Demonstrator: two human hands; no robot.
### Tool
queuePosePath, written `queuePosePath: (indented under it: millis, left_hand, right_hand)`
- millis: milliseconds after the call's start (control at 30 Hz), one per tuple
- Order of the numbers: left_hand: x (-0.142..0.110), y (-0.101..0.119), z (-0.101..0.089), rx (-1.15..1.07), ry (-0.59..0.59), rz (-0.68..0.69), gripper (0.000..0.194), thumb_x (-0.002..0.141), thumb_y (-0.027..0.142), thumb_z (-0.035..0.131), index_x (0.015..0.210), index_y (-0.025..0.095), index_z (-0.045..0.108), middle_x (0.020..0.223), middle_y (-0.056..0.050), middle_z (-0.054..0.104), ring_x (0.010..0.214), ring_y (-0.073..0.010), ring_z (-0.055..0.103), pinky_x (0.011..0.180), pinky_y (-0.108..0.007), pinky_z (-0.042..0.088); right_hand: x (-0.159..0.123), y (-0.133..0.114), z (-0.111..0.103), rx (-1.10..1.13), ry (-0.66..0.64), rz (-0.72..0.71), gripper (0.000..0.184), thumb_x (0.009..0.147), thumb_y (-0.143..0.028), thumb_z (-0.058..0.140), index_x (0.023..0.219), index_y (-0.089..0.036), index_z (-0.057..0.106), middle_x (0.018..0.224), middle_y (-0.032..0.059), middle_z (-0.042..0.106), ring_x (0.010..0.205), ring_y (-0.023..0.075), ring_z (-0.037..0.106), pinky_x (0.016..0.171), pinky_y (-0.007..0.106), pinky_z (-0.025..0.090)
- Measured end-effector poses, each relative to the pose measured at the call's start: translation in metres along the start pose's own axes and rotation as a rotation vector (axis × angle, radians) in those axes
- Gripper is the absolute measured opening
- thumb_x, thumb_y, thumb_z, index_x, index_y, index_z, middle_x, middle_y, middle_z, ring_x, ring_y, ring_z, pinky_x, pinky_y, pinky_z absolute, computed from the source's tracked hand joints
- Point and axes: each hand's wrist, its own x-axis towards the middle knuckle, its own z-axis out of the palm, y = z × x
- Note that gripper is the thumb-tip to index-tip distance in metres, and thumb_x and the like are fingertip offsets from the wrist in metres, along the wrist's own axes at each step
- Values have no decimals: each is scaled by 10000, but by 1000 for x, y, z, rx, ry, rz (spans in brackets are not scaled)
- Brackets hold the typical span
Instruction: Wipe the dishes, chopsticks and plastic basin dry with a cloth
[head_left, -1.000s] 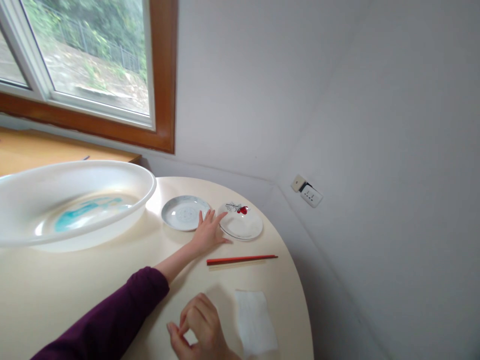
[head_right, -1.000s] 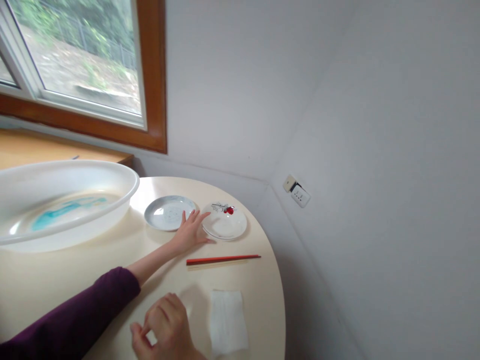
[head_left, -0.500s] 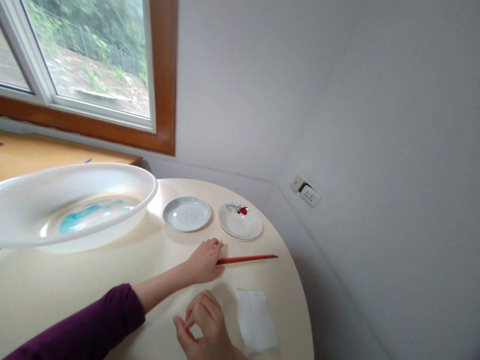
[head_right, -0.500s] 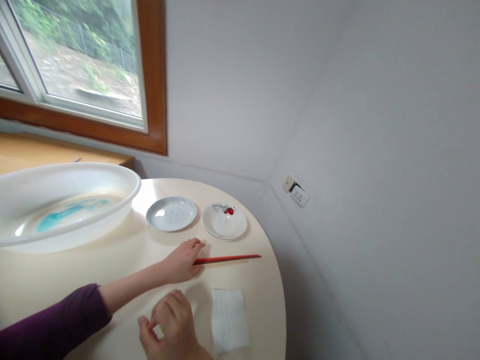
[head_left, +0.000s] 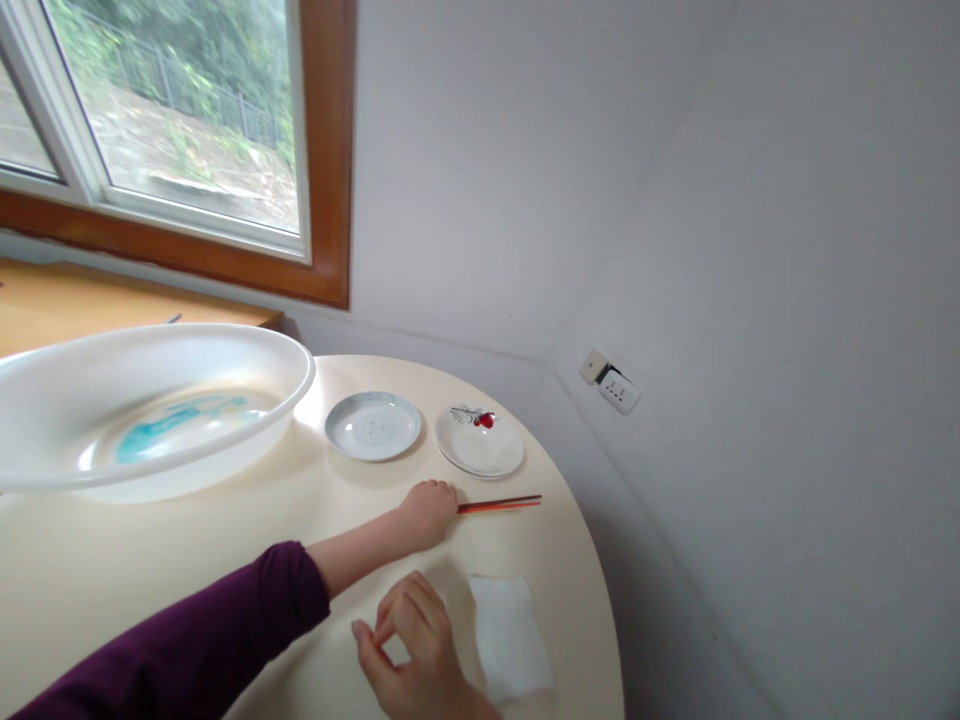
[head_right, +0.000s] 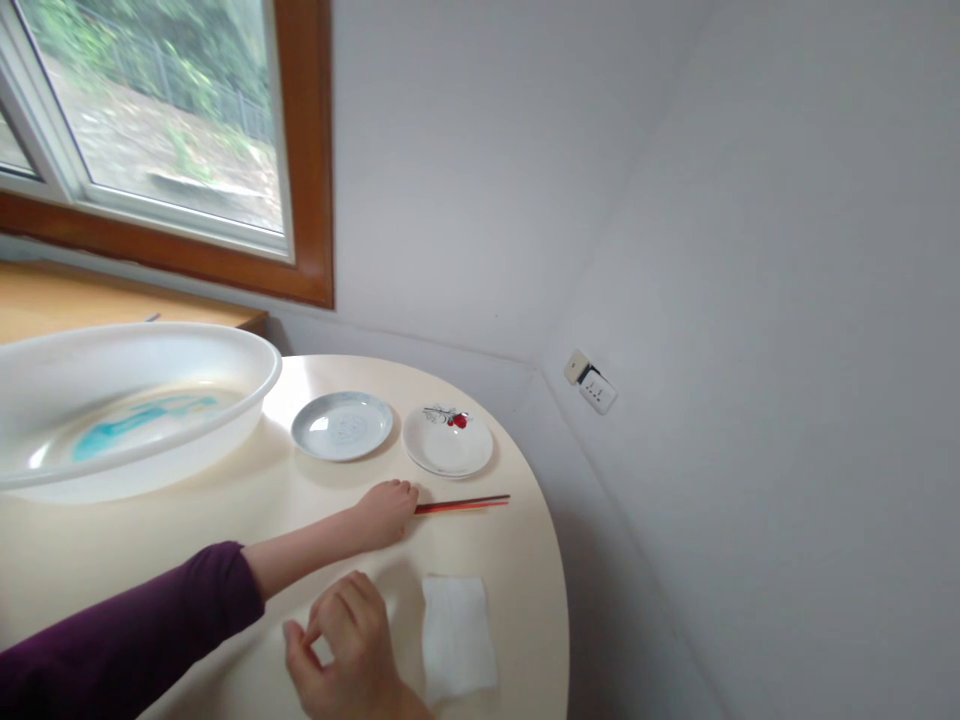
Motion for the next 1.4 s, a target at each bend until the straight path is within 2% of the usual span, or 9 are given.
queuePosePath:
  millis: [233,467,567,667,767,900,1000,1133,1400]
  left_hand:
    - [2,1,1,7,-50,27,229,754,38,477,919,78,631,947,-188,651,912,-263,639,749,-346,519]
    - [-5,9,8,26,-13,-60,416,809,-9,280,1181,5,465,1026,-267,582,816,-284,649,622,-407,529]
    - [-12,2,5,17,-16,-12,398,834,37,285,1202,68,435,978,-199,611,773,-256,652,606,-372,522]
    - [-24,-8,-1,-20,3,99,270,888,157,274,1059,147,483,816,-102,635,706,-229,644,585,-323,498]
    - [-36,-22,-11,-150,139,153,207,902,211,267,963,185,464,783,-71,633,703,-208,630,598,-292,468]
    - [-31,-55,-31,-382,446,-298,224,923,206,216,1065,140,376,792,-108,640,733,-224,631,647,-321,452]
    - [-16,-89,-45,-414,443,-639,224,912,185,259,1093,119,373,877,-158,650,822,-240,643,680,-319,447]
    - [0,-116,-46,-411,389,-723,293,840,84,327,1124,53,392,926,-210,655,862,-260,649,677,-311,450]
    - [8,-124,-19,-312,303,-761,569,807,43,322,1357,-26,195,1038,-248,629,947,-280,633,740,-328,456]
  right_hand:
    - [0,0,0,-11,-5,1,238,755,-71,519,663,-218,356,593,-26,487,576,128,472,531,248,376]
    - [-3,4,2,-25,-19,6,236,753,-72,514,663,-219,354,592,-33,486,571,122,478,554,249,385]
    - [-3,3,3,-10,-12,-13,233,746,-70,511,662,-220,353,589,-30,485,572,126,477,538,246,377]
    - [-3,2,3,-6,-14,-17,237,738,-70,513,661,-220,346,593,-24,484,579,132,474,530,247,370]
    - [-3,0,2,-7,-14,-2,242,731,-65,515,663,-221,344,594,-24,482,577,133,470,532,249,370]
    - [-3,-1,3,12,-29,-14,240,721,-58,512,666,-226,349,582,-32,477,555,128,465,522,246,369]
    - [-4,0,5,9,-33,-29,229,724,-64,503,667,-227,353,574,-34,479,544,127,467,518,246,367]
    - [-5,1,7,-8,-22,-31,222,726,-69,496,661,-223,351,569,-35,483,540,122,467,520,243,367]
    - [-5,1,8,2,-31,-10,224,716,-70,504,657,-223,350,565,-38,481,537,120,468,532,243,378]
